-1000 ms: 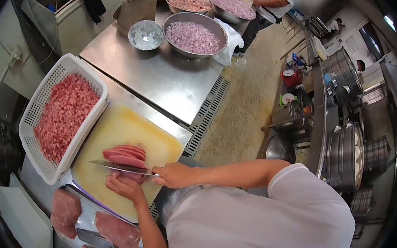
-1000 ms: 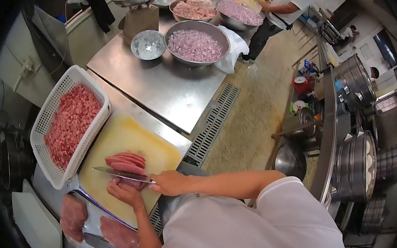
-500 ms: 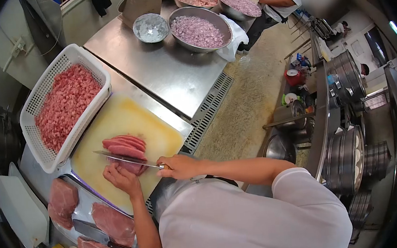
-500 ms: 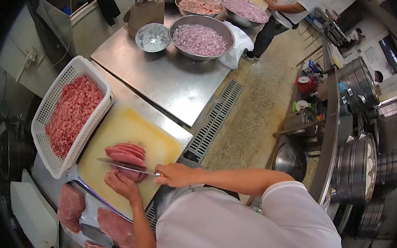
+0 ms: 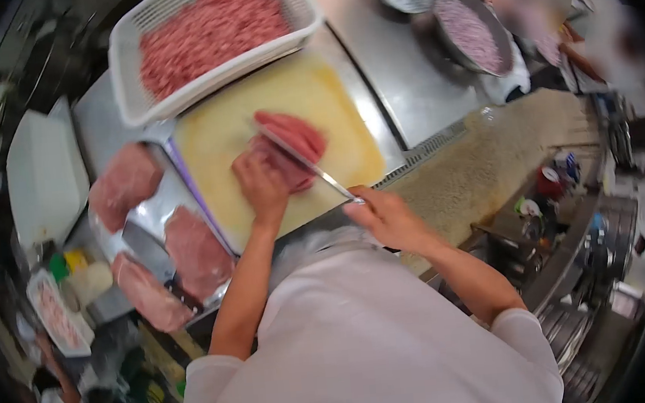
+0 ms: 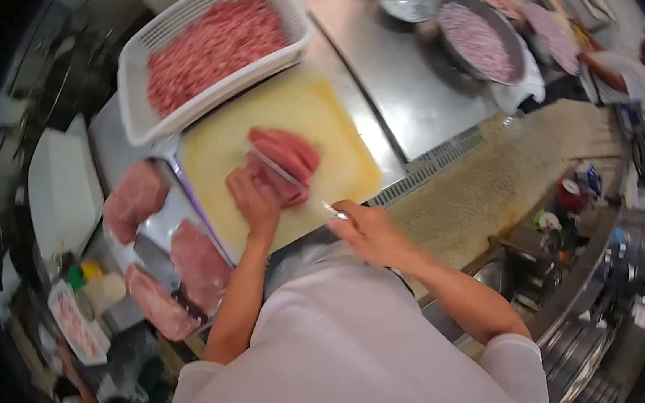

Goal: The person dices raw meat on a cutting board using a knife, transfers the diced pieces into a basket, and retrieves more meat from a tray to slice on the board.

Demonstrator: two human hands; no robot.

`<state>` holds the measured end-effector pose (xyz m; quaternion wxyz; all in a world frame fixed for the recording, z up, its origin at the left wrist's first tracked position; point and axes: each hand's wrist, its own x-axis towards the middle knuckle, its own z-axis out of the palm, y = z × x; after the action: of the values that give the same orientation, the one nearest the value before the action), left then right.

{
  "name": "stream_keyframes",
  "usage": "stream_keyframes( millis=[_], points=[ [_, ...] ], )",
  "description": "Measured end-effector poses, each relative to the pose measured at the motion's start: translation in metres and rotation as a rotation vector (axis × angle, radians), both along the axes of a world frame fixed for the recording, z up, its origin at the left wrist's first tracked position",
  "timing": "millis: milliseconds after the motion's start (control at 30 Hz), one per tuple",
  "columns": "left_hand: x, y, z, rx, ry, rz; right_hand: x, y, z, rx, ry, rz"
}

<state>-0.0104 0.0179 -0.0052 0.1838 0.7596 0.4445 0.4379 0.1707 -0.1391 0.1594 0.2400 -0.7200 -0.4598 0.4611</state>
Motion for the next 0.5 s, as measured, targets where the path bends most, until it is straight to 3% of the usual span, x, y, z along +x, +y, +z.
stream_keyframes(
  millis=[133, 500],
  points=[
    [-0.005, -0.005, 0.009, -0.047, 0.079, 0.014, -0.001, -0.005, 0.035, -0.102, -0.003, 0.024],
    [-0.003, 0.000, 0.025, -0.162, 0.113, -0.017, -0.002, 0.011, 0.043, -0.227, -0.021, 0.105]
  ],
)
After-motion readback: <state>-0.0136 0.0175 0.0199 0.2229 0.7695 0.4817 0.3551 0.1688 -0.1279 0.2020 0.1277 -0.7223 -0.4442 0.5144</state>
